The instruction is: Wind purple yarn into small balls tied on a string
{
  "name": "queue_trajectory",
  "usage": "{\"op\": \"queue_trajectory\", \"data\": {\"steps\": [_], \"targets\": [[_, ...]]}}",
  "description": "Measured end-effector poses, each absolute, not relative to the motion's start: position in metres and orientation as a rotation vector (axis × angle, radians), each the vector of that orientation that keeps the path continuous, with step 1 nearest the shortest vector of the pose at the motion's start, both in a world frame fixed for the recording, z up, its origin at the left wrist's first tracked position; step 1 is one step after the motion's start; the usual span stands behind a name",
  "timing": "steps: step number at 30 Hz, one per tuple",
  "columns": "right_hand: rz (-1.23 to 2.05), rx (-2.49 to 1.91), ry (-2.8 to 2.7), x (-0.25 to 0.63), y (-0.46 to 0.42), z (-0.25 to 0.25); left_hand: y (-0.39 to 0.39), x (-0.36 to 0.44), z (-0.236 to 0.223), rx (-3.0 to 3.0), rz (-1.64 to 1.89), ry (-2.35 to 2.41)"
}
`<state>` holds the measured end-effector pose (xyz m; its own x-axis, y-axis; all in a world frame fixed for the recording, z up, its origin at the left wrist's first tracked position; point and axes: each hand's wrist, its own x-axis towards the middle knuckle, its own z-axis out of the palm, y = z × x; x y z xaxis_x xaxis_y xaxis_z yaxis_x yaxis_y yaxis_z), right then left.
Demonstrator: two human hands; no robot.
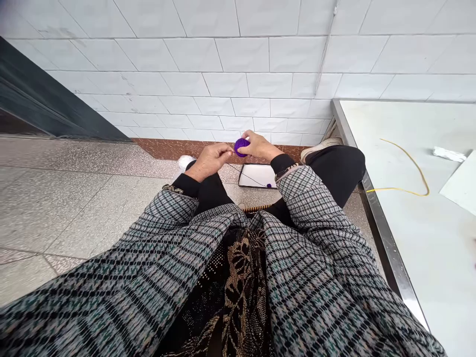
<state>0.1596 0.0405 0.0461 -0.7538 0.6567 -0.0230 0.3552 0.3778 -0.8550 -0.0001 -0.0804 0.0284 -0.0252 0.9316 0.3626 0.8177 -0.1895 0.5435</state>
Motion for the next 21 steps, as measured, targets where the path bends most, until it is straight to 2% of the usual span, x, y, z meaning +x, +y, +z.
{"op": "queue_trajectory", "data": {"steps": [7,12,17,21], "targets": [[1.768,-0.627,-2.399,0.168,0.026,0.052,-0.075,-0.019,0.034,2.021,1.109,2.027],[1.952,-0.454,-2.148,0.166,0.026,0.058,-0.066,-0.019,0.015,1.823,1.183,2.012],[1.824,-0.561,-1.901,0.154,0.039,0.053,-0.071,0.010,-0.005,1.870,0.993,1.741],[1.337,-0.944,-2.189,0.154,0.045,0.046,-0.079,0.021,0.004,2.052,0.791,1.630]]}}
